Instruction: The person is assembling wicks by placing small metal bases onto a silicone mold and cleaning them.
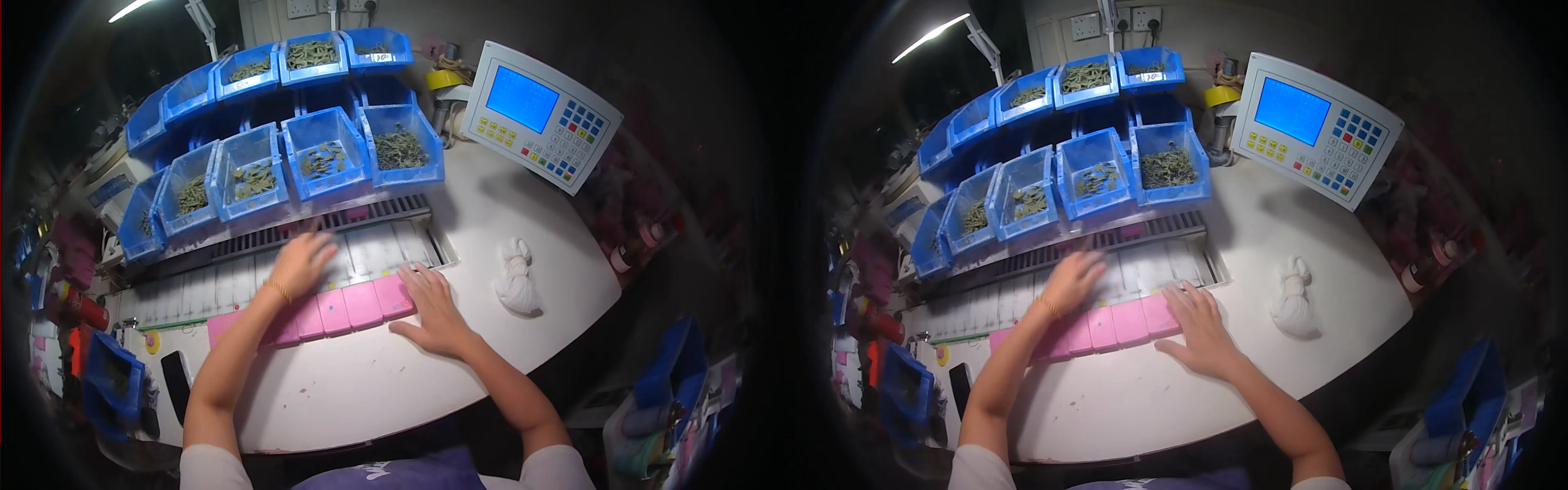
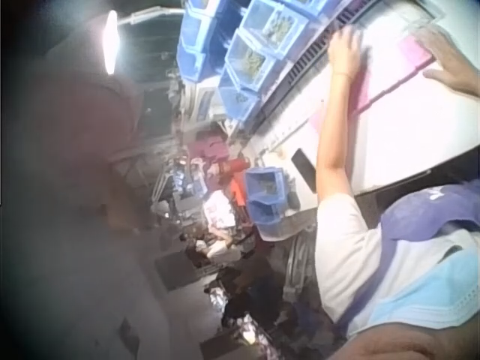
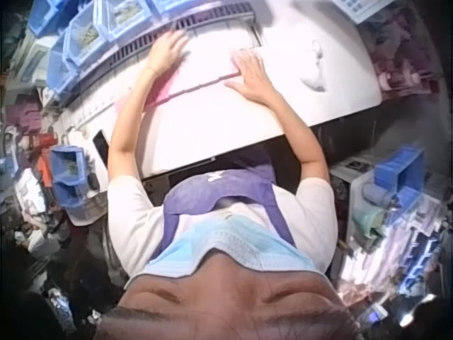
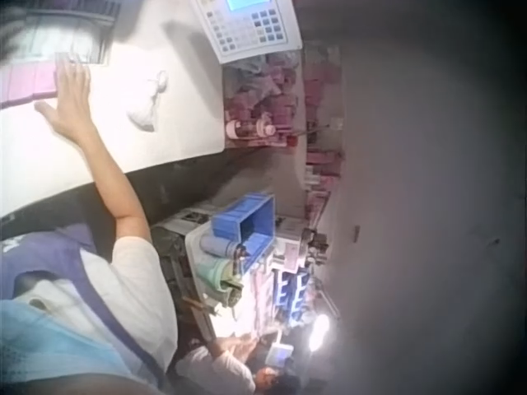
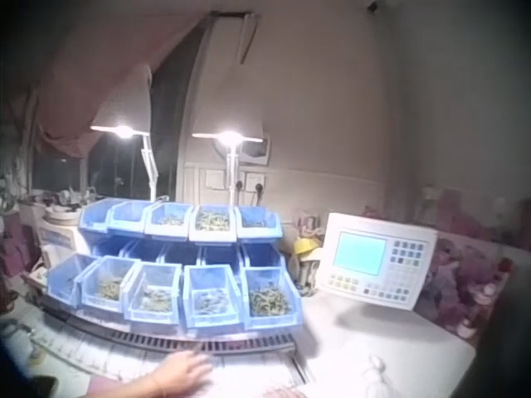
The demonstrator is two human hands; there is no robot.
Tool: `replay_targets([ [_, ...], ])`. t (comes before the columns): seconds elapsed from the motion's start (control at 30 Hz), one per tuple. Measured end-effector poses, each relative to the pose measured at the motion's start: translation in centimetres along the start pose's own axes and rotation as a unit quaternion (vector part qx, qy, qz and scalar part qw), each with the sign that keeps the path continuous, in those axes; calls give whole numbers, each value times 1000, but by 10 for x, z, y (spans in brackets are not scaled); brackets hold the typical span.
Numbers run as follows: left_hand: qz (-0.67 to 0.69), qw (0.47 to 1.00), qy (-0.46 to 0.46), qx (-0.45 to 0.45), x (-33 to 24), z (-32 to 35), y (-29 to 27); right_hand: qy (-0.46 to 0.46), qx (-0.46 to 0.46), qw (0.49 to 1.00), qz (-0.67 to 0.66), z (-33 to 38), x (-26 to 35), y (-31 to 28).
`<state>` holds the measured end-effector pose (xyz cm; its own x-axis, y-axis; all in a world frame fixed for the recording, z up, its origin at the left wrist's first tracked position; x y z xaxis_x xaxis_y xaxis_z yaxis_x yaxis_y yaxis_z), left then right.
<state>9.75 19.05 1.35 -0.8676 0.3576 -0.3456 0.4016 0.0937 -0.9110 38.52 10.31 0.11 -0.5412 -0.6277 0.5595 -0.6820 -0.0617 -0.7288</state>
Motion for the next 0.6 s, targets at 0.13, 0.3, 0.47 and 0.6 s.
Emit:
replay_targets([
  [0.13,185,982,14,35,-54,100,-17,4,8,1000,11,-3,-5,-8],
  [0.3,665,671,-202,260,-105,212,-5,46,-3,963,-265,47,44,25],
  [0.47,885,411,-126,180,-132,239,17,2,65,891,-449,72,131,27],
  [0.6,778,609,-151,31,-120,253,3,-52,-21,975,-215,79,97,41],
])
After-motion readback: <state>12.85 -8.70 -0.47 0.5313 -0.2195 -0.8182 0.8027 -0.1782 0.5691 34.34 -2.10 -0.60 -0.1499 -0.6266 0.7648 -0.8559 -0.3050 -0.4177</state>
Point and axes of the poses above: each hand's wrist, its own z-axis away from the middle knuckle, its own y-axis out of the palm, x = y × z, the point moved 1 cm from there along -z, towards the middle knuckle, and after that the axes turned 9 degrees about -z, right-handed, at the moved point
